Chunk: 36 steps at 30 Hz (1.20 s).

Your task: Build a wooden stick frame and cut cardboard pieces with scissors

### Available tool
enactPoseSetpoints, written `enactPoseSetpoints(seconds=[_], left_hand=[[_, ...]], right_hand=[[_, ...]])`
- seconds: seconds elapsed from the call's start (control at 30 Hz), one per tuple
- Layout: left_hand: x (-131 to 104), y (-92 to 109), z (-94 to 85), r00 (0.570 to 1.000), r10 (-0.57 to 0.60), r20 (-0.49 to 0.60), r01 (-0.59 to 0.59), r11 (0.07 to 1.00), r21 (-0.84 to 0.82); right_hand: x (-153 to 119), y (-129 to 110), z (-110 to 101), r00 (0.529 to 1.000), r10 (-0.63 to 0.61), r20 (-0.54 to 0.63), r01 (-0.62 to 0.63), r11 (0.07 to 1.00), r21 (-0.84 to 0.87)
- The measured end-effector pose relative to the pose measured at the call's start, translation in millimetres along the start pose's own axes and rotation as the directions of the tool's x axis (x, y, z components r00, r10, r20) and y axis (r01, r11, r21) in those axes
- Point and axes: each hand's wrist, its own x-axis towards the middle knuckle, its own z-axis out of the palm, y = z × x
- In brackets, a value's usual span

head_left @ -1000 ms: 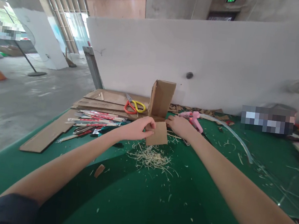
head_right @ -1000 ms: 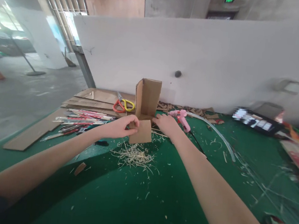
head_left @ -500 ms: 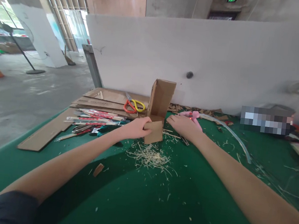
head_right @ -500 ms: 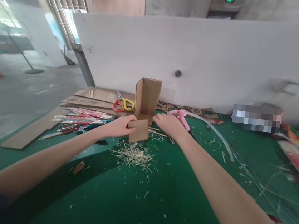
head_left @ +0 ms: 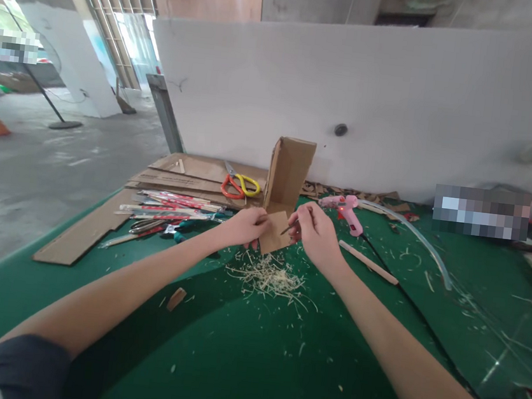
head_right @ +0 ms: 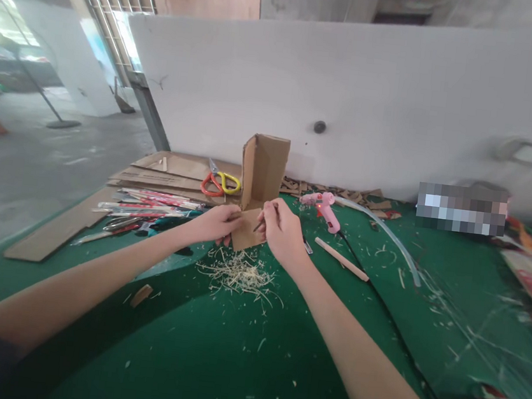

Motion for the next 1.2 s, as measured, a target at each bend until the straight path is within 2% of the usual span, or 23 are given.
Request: enactPoseSetpoints(seconds=[0.13, 0.27, 0.37, 0.43, 0.53, 0.6, 0.73, 0.87, 1.0, 1.1, 1.2], left_hand=[[-0.5, 1.3, -0.1, 1.000, 0.004, -0.010, -0.004, 1.000, -0.013], [-1.0, -0.5, -1.6, 1.000, 0.007, -0.008, -0.007, 1.000, 0.028], [-1.9, 0.1, -3.0, 1.000, -0.005, 0.017, 0.004, 0.999, 0.041], [-2.9, 2.0, -4.1, 1.000, -0.023, 0.019, 0.022, 0.999, 0.049], [-4.4, 5.1, -6.2, 0.999, -0.030, 0.013, 0.029, 0.997, 0.066], [-5.3, 5.7, -7.8, 1.000, -0.009, 0.018, 0.007, 0.996, 0.093], [-6.8, 3.9, -9.7, 0.998, 0.051, 0.020, -0.054, 0.987, 0.149], [-8.4, 2.5, -9.8, 0.996, 0.040, 0.082, -0.051, 0.989, 0.141], [-8.3, 2.7, -9.7, 0.988, 0.035, 0.147, -0.051, 0.993, 0.103], [-7.3, 2.3, -9.4, 0.987, 0.037, 0.156, -0.050, 0.996, 0.080], [-6.4, 1.6, -8.3, 0.989, 0.084, 0.124, -0.099, 0.988, 0.122]], right_hand=[[-7.2, 5.8, -4.8, 0.994, 0.033, 0.108, -0.026, 0.997, -0.069], [-9.1, 0.0, -19.7, 0.976, 0.021, 0.217, 0.033, 0.969, -0.245], [-10.6, -12.4, -33.2, 0.915, 0.030, 0.402, 0.186, 0.853, -0.487], [-11.6, -19.6, -40.5, 0.883, 0.032, 0.469, 0.284, 0.760, -0.585], [-13.9, -23.5, -46.1, 0.849, 0.081, 0.522, 0.335, 0.681, -0.651], [-16.5, -23.3, -45.8, 0.831, 0.132, 0.541, 0.369, 0.597, -0.712], [-24.7, -29.2, -37.2, 0.829, 0.194, 0.524, 0.456, 0.305, -0.836], [-30.3, -42.0, -26.0, 0.859, 0.039, 0.510, 0.501, 0.136, -0.855], [-31.3, -39.8, -19.3, 0.857, 0.019, 0.515, 0.513, 0.061, -0.856], [-31.7, -31.7, -17.6, 0.854, 0.033, 0.519, 0.517, 0.058, -0.854], [-32.0, -28.7, -17.5, 0.858, 0.062, 0.509, 0.505, 0.073, -0.860]])
